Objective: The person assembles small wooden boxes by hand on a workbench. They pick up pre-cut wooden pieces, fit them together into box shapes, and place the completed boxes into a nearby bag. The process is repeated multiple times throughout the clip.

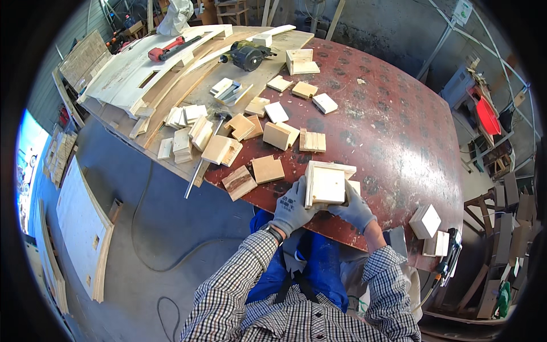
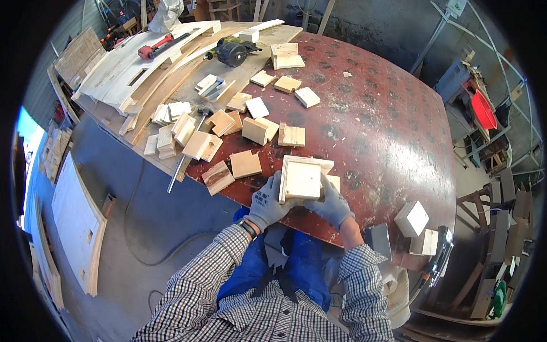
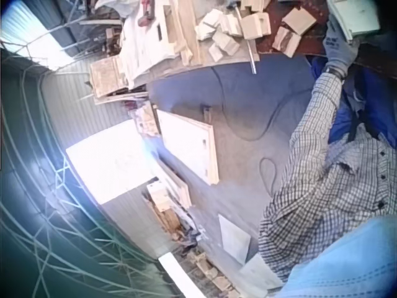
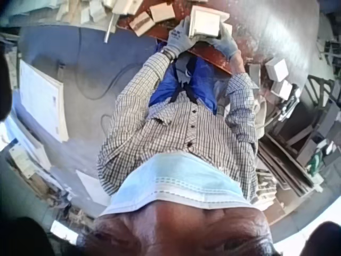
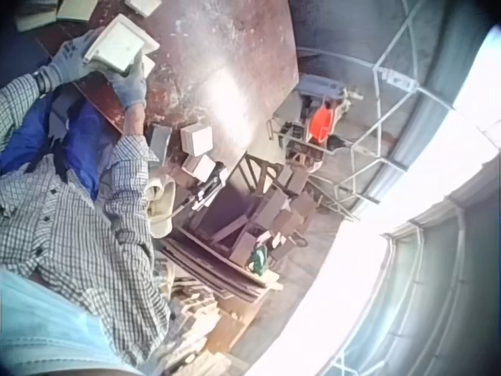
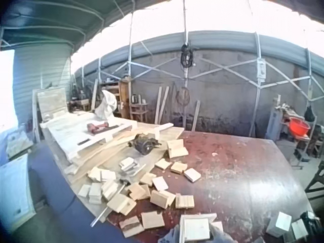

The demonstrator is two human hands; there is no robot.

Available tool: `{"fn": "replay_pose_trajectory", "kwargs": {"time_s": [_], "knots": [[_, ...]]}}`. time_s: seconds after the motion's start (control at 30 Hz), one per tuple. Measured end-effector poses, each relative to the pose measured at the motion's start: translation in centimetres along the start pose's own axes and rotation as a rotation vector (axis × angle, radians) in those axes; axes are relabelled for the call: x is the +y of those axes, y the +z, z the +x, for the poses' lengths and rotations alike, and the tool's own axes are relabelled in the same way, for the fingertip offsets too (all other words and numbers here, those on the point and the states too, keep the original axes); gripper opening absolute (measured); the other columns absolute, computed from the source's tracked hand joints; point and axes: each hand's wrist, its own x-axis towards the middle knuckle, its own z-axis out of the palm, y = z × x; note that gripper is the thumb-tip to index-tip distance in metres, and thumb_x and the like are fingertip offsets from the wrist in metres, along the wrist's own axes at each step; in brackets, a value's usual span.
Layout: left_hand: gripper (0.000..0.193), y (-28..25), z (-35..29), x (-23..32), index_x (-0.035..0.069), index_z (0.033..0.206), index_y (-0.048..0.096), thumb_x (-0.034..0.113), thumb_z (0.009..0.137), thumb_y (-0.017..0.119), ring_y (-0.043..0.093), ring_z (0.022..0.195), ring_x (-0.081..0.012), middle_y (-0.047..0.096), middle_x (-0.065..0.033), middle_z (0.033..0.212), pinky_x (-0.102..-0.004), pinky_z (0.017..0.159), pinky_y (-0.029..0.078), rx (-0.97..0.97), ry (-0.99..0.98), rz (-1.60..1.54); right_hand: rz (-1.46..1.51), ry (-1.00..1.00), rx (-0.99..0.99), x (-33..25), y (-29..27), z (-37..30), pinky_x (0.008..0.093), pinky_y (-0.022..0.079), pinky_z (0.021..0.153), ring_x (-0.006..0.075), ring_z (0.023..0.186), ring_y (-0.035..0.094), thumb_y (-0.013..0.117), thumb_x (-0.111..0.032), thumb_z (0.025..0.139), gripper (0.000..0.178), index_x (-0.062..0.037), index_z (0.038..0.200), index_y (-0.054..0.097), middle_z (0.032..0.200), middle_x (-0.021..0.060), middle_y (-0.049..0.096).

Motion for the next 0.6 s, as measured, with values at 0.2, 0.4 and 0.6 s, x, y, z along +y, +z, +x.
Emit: {"fn": "replay_pose_trajectory", "kwargs": {"time_s": [0.2,0.4,0.6], "knots": [[0.097,0.2,0.1,0.0,0.004,0.157,0.035,0.054,0.087,0.08,0.072,0.108,-0.0418,0.061,-0.0228,0.136,-0.0497,0.081,0.063,-0.07,-0.049,0.004,-0.034,0.041,-0.055,-0.9,-0.7,-0.2,0.0464,0.046,0.116,0.0383,0.139,0.055,0.089,-0.031,0.081,0.106,-0.0094,0.166,0.031,0.149,0.0233,0.054],[0.095,-0.3,0.4,0.4,0.005,0.155,0.035,0.053,0.086,0.081,0.072,0.105,-0.0418,0.062,-0.0219,0.133,-0.0503,0.079,0.063,-0.038,-0.015,-0.005,0.257,0.081,-0.031,-1.2,-0.7,-1.6,0.047,0.052,0.108,0.0392,0.129,0.062,0.088,-0.032,0.082,0.106,-0.0116,0.168,0.028,0.145,0.0235,0.055],[0.1,-0.4,0.3,0.3,0.005,0.158,0.032,0.05,0.085,0.083,0.071,0.107,-0.042,0.061,-0.0226,0.133,-0.0497,0.082,0.063,-0.047,0.006,-0.015,-0.171,-0.013,0.002,-0.5,-0.6,-1.6,0.0483,0.054,0.104,0.0402,0.125,0.065,0.087,-0.032,0.084,0.11,-0.0192,0.171,0.022,0.143,0.0228,0.056]]}}
